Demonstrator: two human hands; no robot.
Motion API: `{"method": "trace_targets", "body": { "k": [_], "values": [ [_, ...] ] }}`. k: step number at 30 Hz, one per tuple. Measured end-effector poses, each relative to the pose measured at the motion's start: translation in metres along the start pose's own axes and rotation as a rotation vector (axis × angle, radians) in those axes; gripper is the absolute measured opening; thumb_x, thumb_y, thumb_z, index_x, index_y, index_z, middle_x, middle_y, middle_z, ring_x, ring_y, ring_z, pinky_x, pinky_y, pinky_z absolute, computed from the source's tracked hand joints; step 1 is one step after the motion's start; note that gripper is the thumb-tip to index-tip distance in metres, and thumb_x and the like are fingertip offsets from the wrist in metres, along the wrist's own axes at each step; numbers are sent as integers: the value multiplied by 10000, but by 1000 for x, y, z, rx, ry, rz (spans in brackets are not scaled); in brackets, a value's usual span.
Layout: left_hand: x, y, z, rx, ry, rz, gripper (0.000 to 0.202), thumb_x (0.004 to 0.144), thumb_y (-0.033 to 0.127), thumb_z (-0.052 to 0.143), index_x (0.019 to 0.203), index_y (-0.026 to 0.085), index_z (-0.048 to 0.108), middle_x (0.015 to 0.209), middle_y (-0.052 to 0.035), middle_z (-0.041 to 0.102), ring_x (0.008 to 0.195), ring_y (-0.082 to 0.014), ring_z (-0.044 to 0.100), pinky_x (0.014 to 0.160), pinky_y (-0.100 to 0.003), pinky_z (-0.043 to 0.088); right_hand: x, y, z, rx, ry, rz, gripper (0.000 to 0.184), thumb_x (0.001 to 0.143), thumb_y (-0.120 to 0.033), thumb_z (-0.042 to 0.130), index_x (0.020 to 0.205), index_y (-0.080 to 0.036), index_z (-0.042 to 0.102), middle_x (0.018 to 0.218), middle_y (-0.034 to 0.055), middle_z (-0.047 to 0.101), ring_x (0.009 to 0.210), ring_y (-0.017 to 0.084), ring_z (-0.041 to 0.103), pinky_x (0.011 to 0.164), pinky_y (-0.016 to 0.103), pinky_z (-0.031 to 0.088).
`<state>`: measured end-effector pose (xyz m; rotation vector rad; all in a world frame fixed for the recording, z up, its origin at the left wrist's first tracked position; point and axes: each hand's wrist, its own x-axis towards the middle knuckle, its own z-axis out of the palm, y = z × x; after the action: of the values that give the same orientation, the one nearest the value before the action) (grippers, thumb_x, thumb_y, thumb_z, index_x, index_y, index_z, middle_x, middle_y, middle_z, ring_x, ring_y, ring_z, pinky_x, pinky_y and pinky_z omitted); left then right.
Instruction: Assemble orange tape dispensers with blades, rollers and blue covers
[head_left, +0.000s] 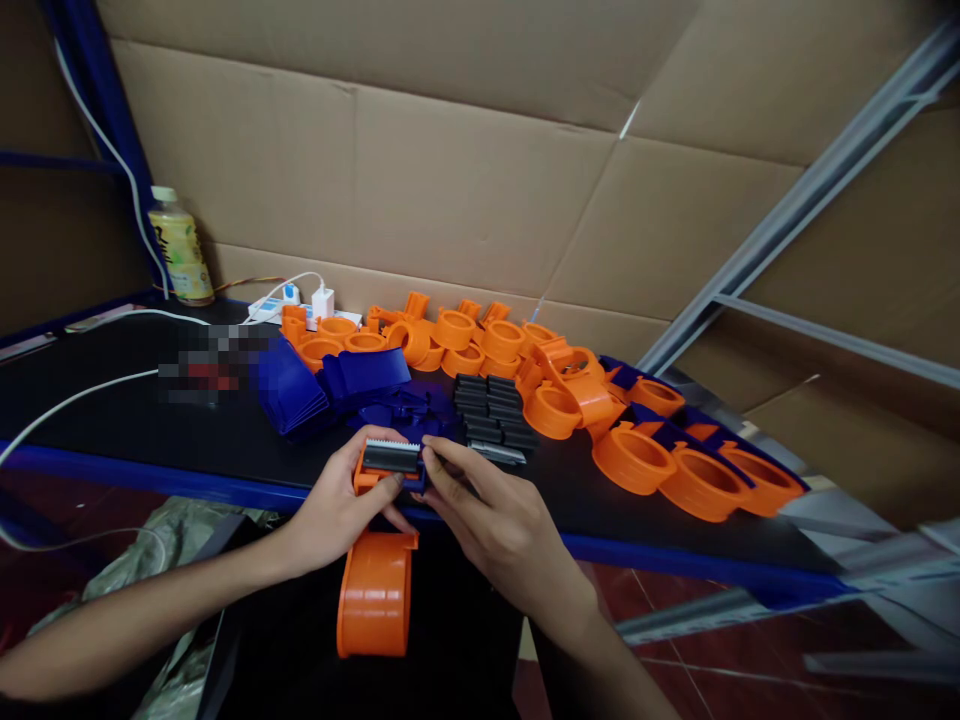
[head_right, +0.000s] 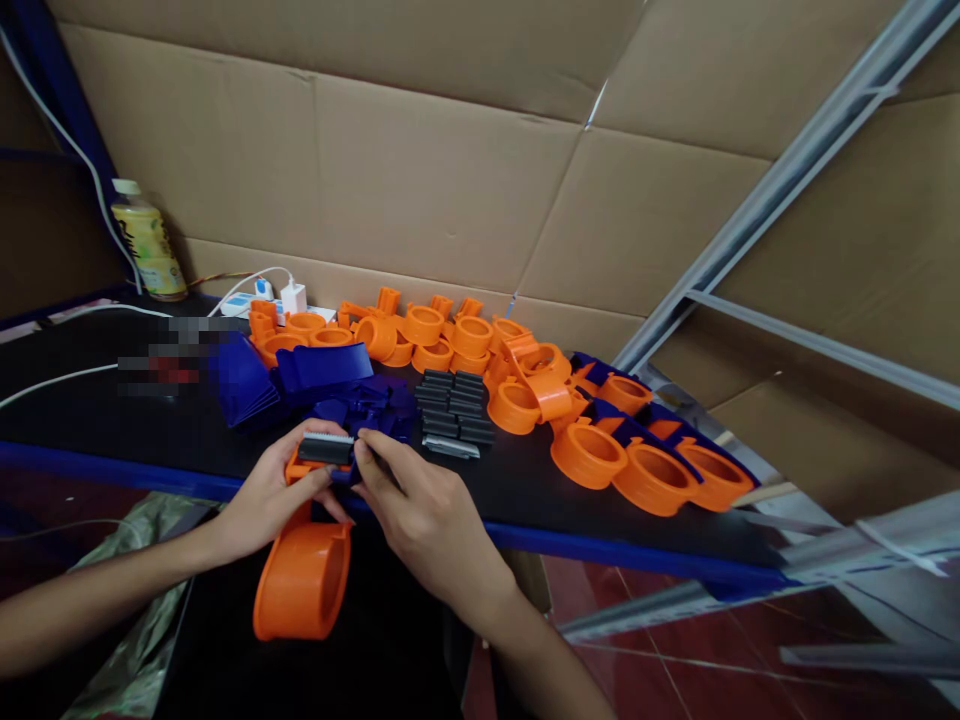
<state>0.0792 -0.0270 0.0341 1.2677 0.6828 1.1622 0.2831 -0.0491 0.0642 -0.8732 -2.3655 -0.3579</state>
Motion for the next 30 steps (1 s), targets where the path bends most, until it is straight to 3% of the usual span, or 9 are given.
{"method": "trace_targets", "body": {
  "k": [4, 11, 16, 19, 21, 23, 26, 28, 30],
  "values": [
    [-1, 2, -1, -12, -16, -8, 320, 868, 320, 703, 1123, 210, 544, 952, -6, 630, 584, -163, 729, 582, -316, 644, 2, -1, 0, 18, 62, 9, 347, 969, -143, 575, 1315, -119, 599, 1341, 155, 634, 1174, 216, 666, 989, 323, 595],
    [-6, 0, 1, -37, -13, 5, 287, 851, 289, 722, 1086, 212, 578, 944, 0, 626, 644, -139, 704, 643, -302, 645, -3, -11, -6, 17, 26, 39, 411, 932, -67, 562, 1334, -139, 607, 1397, 149, 601, 1174, 240, 668, 967, 355, 607],
    [-5, -3, -3, -110, -76, -13, 283, 864, 234, 710, 1120, 234, 589, 1030, -13, 638, 698, -151, 717, 703, -346, 646, -3, -10, -3, 89, 59, 56, 449, 932, -88, 582, 1370, -186, 597, 1392, 127, 612, 1147, 238, 683, 974, 367, 601],
    [-2, 1, -7, -306, -206, -41, 365, 880, 240, 687, 1233, 248, 596, 1121, -62, 677, 935, -258, 735, 842, -464, 616, -1, -5, 2, 186, 183, 107, 423, 919, -94, 625, 1323, -220, 637, 1314, 100, 672, 1097, 215, 704, 965, 356, 597],
    [-2, 7, -9, -443, -299, -55, 446, 900, 290, 652, 1336, 231, 578, 1222, -119, 677, 1138, -337, 667, 950, -556, 548, 0, -1, 5, 255, 271, 151, 383, 906, -90, 648, 1256, -241, 683, 1229, 81, 719, 1048, 206, 717, 937, 356, 600],
    [-3, 12, -11, -491, -345, -79, 545, 910, 301, 643, 1438, 258, 514, 1339, -140, 636, 1245, -356, 604, 1011, -591, 491, 2, 2, 5, 326, 329, 181, 346, 893, -100, 670, 1195, -262, 718, 1174, 69, 740, 1005, 207, 719, 900, 370, 604],
    [-3, 15, -13, -446, -374, -72, 714, 828, 361, 756, 1482, 294, 475, 1374, -143, 623, 1241, -365, 605, 1027, -596, 473, 4, 2, 1, 389, 338, 211, 304, 885, -133, 682, 1137, -291, 747, 1235, 74, 706, 1014, 219, 692, 831, 381, 611],
    [-3, 12, -16, -376, -352, -52, 814, 701, 413, 857, 1436, 258, 542, 1353, -161, 634, 1201, -380, 628, 1028, -575, 478, 3, 0, -6, 428, 294, 235, 300, 890, -160, 678, 1145, -303, 743, 1294, 75, 668, 1019, 215, 681, 798, 363, 616],
    [-1, 9, -19, -329, -283, -18, 784, 627, 428, 897, 1337, 220, 637, 1330, -168, 645, 1154, -378, 653, 1023, -543, 490, 2, -2, -15, 473, 263, 249, 305, 910, -202, 657, 1190, -305, 722, 1294, 75, 659, 1007, 209, 682, 805, 354, 615]
  ]
}}
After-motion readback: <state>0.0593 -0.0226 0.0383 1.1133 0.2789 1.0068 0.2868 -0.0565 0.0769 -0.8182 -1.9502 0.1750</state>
